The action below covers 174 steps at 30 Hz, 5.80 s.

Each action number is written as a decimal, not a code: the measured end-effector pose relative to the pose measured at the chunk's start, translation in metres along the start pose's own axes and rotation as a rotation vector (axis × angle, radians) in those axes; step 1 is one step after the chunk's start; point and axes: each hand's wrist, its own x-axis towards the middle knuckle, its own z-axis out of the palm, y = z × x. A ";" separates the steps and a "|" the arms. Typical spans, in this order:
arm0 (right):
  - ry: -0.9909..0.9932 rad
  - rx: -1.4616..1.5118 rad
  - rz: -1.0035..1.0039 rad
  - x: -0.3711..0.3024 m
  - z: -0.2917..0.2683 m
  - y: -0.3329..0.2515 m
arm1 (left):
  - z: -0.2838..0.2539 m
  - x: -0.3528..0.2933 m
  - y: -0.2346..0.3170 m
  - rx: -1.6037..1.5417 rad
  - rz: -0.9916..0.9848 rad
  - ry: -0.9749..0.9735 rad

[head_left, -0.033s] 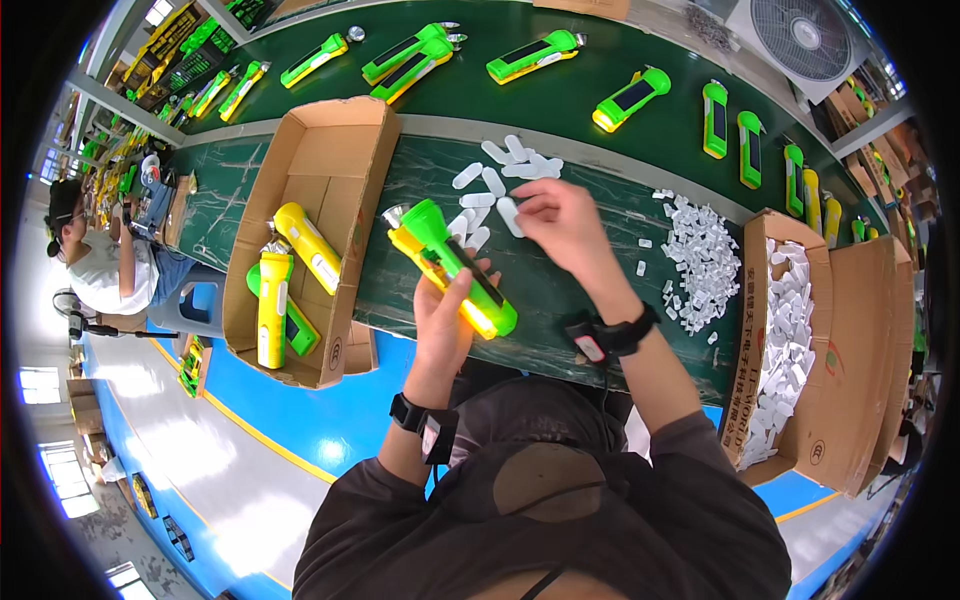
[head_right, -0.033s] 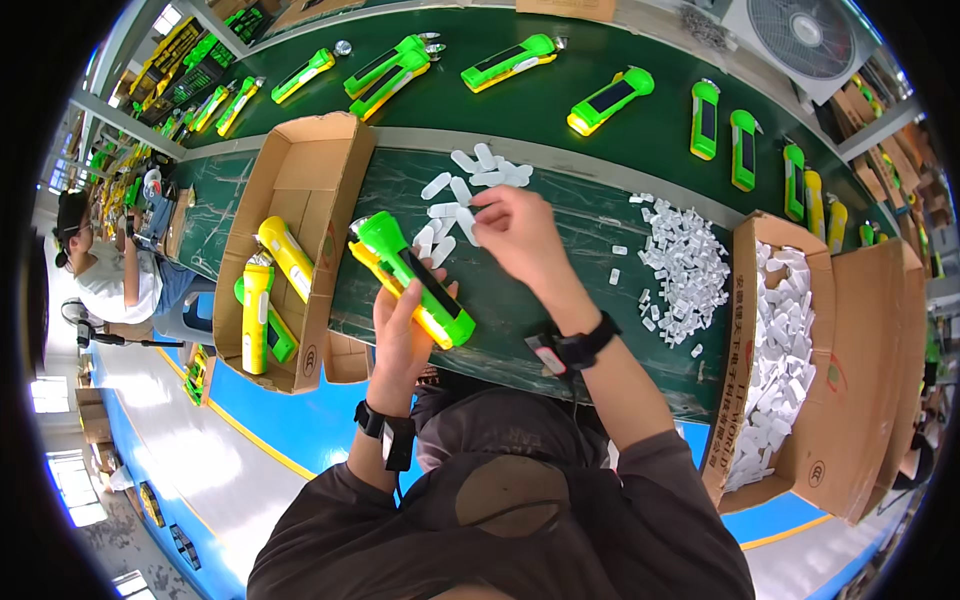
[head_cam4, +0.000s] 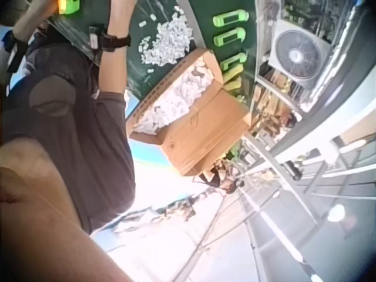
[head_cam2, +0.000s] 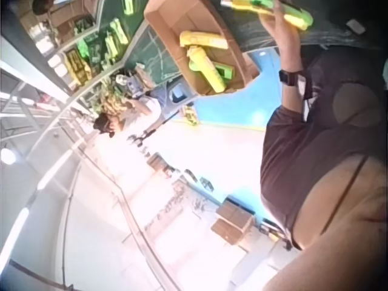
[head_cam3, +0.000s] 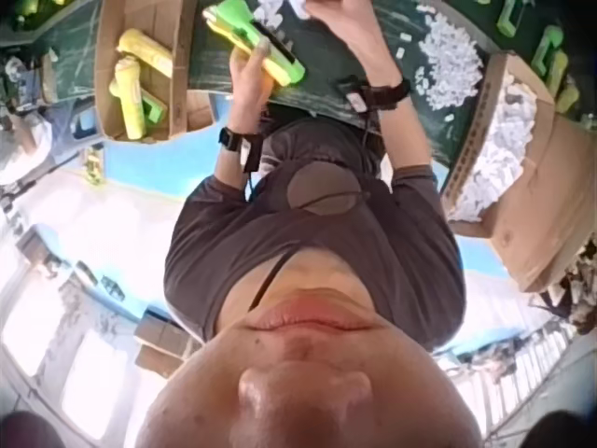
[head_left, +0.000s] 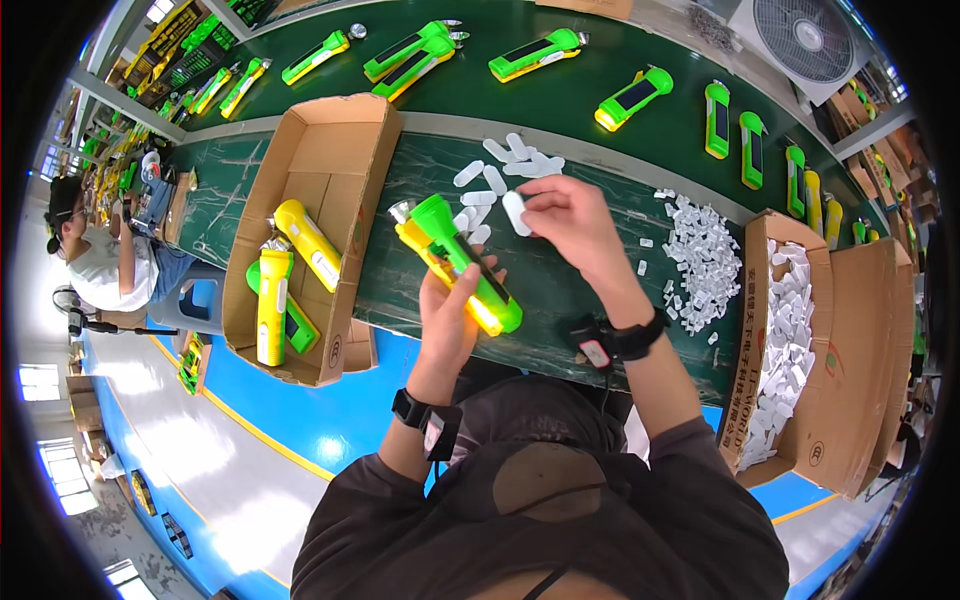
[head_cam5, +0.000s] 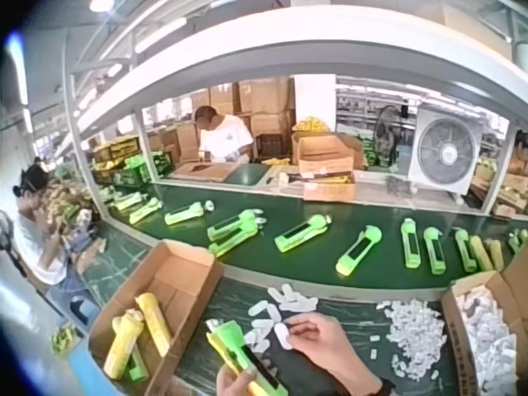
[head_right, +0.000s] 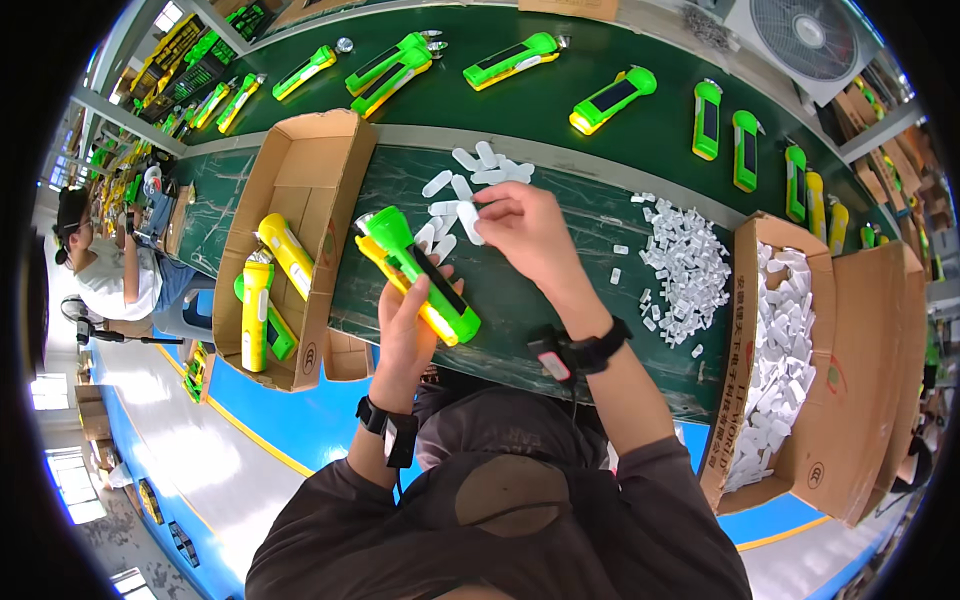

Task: Manually assemble plastic flashlight components on a production line.

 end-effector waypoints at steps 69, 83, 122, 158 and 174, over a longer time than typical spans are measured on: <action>0.117 0.391 0.099 -0.095 -0.017 -0.024 | 0.058 0.032 -0.021 0.184 -0.073 -0.319; 0.295 0.086 -0.074 -0.100 0.008 -0.011 | 0.059 0.032 -0.028 0.183 -0.007 -0.124; 0.307 0.007 -0.104 -0.106 0.025 -0.004 | 0.043 0.032 -0.040 -0.098 -0.001 -0.236; 0.364 -0.012 0.008 -0.117 0.021 0.010 | 0.068 0.024 -0.038 0.131 -0.020 -0.145; 0.296 0.379 0.021 -0.134 0.015 -0.007 | 0.059 0.027 -0.022 0.016 0.066 -0.311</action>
